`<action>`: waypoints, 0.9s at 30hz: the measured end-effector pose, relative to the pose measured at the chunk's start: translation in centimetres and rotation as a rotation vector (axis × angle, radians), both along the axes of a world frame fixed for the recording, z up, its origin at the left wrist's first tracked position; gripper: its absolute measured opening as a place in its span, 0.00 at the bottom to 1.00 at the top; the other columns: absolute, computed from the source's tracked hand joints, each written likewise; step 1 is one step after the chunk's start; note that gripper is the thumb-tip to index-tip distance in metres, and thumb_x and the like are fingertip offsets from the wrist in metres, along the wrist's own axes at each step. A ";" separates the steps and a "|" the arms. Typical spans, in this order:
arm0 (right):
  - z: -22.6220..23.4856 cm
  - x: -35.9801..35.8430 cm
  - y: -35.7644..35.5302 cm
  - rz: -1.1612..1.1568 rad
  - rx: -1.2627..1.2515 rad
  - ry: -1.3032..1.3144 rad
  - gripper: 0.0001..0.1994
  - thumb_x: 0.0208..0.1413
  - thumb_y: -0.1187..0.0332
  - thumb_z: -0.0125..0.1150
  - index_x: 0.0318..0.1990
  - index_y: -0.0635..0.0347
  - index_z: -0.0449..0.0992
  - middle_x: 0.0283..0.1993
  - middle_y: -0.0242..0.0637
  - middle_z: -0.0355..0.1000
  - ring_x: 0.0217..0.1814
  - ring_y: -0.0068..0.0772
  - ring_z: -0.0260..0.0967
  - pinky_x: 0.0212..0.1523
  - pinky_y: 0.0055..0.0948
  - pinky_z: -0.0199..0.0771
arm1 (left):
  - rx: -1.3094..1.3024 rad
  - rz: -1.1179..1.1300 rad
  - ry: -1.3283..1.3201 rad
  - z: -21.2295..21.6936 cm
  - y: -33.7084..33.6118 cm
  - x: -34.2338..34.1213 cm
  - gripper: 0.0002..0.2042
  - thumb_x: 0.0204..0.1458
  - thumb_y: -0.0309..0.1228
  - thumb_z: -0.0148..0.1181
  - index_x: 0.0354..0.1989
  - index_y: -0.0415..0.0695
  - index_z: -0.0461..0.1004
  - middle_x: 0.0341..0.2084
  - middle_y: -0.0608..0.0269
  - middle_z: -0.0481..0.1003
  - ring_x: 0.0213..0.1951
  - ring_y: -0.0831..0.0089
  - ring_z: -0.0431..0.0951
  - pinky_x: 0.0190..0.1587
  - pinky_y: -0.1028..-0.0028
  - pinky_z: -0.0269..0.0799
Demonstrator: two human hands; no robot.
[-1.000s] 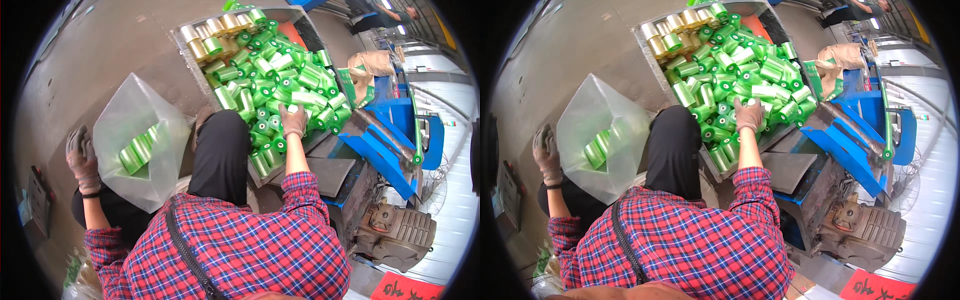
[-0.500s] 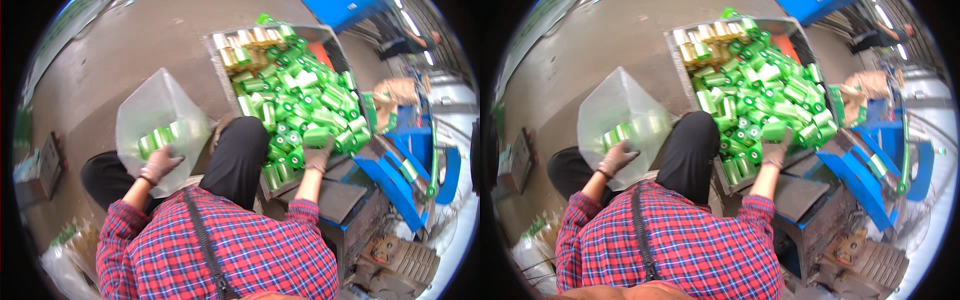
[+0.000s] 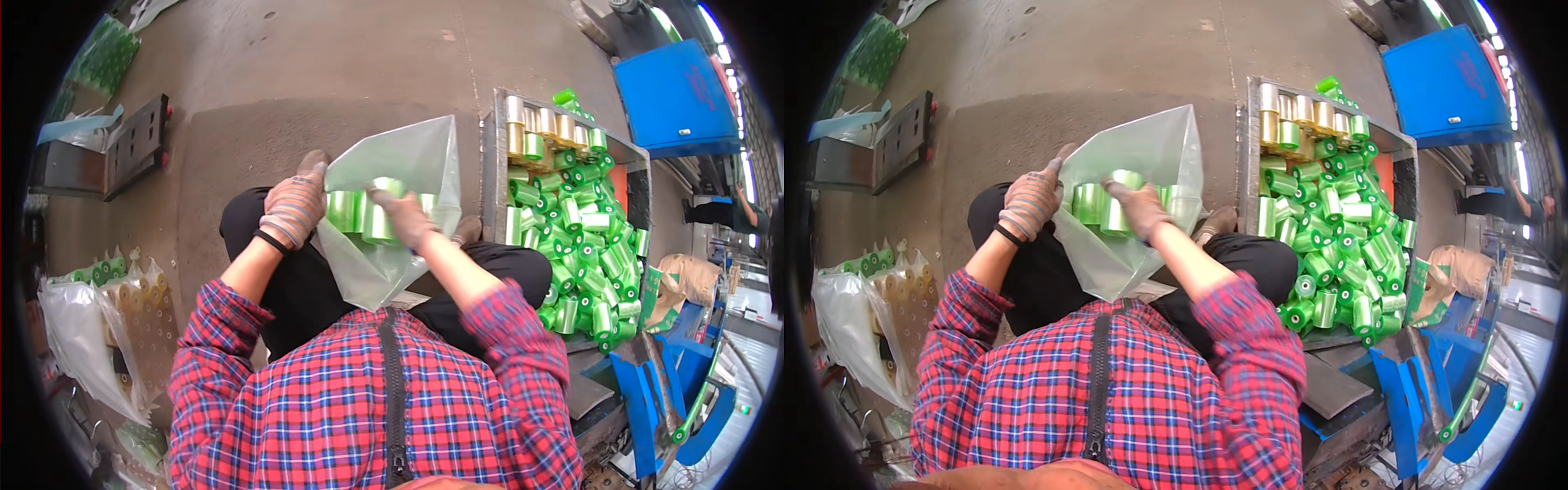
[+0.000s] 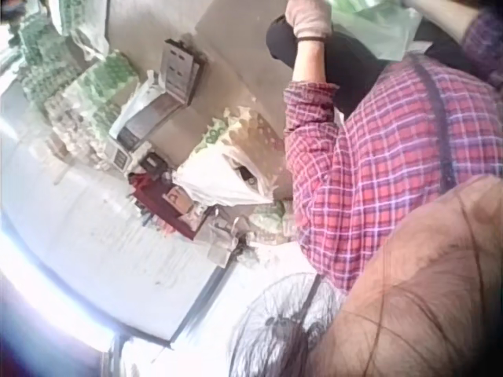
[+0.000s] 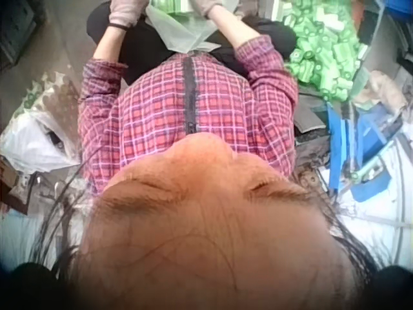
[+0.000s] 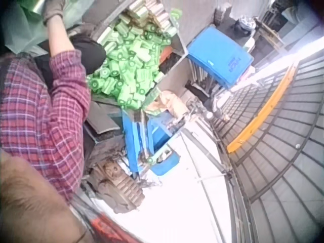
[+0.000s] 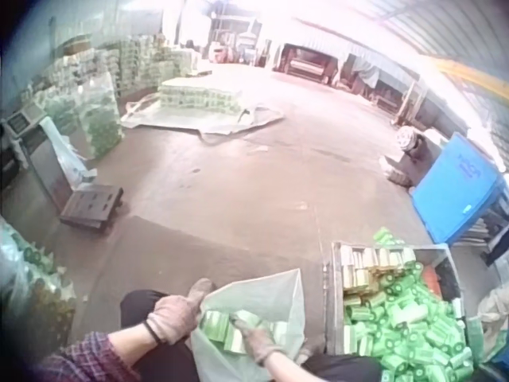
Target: Manually packing green cylindrical items from a tray into a plastic bag on a factory floor.
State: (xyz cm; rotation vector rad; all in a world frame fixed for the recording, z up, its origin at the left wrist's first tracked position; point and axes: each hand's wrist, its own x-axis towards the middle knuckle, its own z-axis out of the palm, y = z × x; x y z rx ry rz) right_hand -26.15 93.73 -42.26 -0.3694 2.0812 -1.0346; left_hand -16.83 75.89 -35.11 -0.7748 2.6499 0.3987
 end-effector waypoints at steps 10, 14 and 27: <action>-13.2 2.1 -11.3 0.131 0.630 0.035 0.40 0.46 0.46 0.52 0.59 0.68 0.50 0.52 0.56 0.62 0.55 0.43 0.62 0.52 0.34 0.64 | 0.110 -0.059 0.006 0.5 0.8 -1.2 0.23 0.44 0.27 0.49 0.53 0.48 0.59 0.23 0.50 0.74 0.32 0.54 0.74 0.34 0.59 0.69; 2.0 -8.7 -7.6 0.606 0.422 -0.493 0.24 0.51 0.52 0.51 0.47 0.62 0.69 0.39 0.45 0.71 0.31 0.32 0.71 0.33 0.30 0.75 | 0.066 -0.050 -0.124 0.0 0.7 -1.0 0.25 0.46 0.30 0.50 0.56 0.51 0.56 0.25 0.50 0.74 0.32 0.56 0.75 0.35 0.59 0.69; -9.5 -12.0 23.2 -0.609 0.412 0.448 0.32 0.33 0.54 0.67 0.47 0.58 0.64 0.44 0.53 0.67 0.48 0.51 0.64 0.48 0.40 0.63 | 0.352 -0.191 0.382 0.9 7.9 -5.2 0.29 0.45 0.41 0.56 0.54 0.39 0.59 0.08 0.56 0.65 0.16 0.60 0.70 0.24 0.66 0.64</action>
